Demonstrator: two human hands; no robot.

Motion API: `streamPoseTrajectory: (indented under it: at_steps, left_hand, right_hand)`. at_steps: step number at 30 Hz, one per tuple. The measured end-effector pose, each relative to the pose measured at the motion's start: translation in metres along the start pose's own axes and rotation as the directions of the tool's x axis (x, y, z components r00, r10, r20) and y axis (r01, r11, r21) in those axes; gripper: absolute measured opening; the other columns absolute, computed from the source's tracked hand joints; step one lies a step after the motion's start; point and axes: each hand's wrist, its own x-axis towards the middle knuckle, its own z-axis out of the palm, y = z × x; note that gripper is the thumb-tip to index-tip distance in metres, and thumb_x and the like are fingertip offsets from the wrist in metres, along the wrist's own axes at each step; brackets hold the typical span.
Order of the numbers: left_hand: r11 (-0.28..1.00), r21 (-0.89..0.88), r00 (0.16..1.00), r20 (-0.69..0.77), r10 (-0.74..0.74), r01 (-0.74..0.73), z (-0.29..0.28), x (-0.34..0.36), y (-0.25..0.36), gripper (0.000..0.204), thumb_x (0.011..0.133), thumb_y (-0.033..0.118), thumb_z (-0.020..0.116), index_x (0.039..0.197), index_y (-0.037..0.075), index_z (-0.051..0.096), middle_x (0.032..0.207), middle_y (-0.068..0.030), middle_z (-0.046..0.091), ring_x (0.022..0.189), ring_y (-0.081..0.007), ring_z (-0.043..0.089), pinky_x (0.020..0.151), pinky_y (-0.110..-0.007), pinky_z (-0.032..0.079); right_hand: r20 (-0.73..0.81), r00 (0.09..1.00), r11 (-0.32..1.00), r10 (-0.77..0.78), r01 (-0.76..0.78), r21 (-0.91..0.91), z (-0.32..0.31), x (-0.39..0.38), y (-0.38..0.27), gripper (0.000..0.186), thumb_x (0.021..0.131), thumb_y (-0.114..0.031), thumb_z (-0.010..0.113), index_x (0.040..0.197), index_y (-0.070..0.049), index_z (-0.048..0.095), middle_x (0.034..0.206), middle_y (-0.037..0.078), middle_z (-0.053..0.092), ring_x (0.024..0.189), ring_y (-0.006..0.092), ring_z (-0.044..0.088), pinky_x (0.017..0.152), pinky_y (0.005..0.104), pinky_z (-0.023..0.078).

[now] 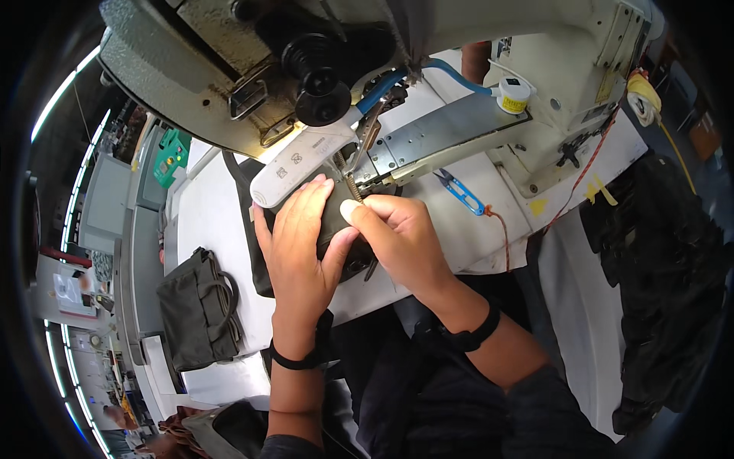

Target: The person operates an industrial sewing machine to stitch a zipper onto a dark green fabric bag. They guide the bag under the needle, align the zipper, and sew along the edge. The person uses scissors to cut the thread and repeats the process on a second bag.

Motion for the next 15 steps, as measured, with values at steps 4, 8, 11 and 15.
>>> streamPoseTrajectory:
  at_steps: [4,8,11,15]
  left_hand:
    - [0.998,-0.055,0.998,-0.056,0.022,-0.025,0.008,0.009,-0.008,0.055,0.091,0.037,0.076,0.131,0.001,0.064,0.131,-0.0136,0.067,0.128,-0.0316,0.059,0.115,-0.062,0.035]
    - [0.993,-0.118,0.998,-0.069,-0.007,-0.001,0.009,0.012,-0.014,0.056,0.09,0.033,0.077,0.133,0.0,0.062,0.133,-0.0159,0.066,0.125,-0.0331,0.06,0.109,-0.053,0.044]
    - [0.984,-0.172,0.995,-0.082,-0.057,0.042,0.012,0.005,-0.014,0.055,0.091,0.029,0.076,0.135,-0.001,0.061,0.134,-0.016,0.065,0.125,-0.033,0.06,0.109,-0.051,0.045]
    - [0.98,-0.194,0.977,-0.212,0.002,-0.044,0.017,-0.006,-0.003,0.06,0.083,0.018,0.082,0.137,0.004,0.061,0.132,-0.0159,0.064,0.124,-0.037,0.059,0.109,-0.05,0.045]
  right_hand:
    - [-0.065,0.998,1.0,-0.011,0.013,0.018,0.007,0.01,-0.003,0.034,0.103,-0.016,0.064,0.073,0.0,0.065,0.069,-0.005,0.058,0.064,0.0013,0.048,0.057,0.0216,0.039]
    - [-0.129,0.991,0.999,0.04,-0.035,0.037,0.015,0.014,-0.004,0.034,0.104,-0.017,0.064,0.076,0.001,0.067,0.07,-0.002,0.061,0.064,0.0035,0.053,0.059,0.0218,0.044]
    - [-0.128,0.992,1.0,0.014,-0.015,-0.012,0.015,0.01,0.0,0.029,0.105,-0.017,0.063,0.087,0.004,0.072,0.077,0.002,0.067,0.07,0.0064,0.061,0.065,0.0232,0.051]
    - [-0.112,0.992,0.991,-0.054,0.04,-0.13,0.009,0.002,-0.002,0.025,0.105,-0.015,0.063,0.103,0.007,0.074,0.094,0.008,0.074,0.083,0.0098,0.067,0.078,0.0247,0.055]
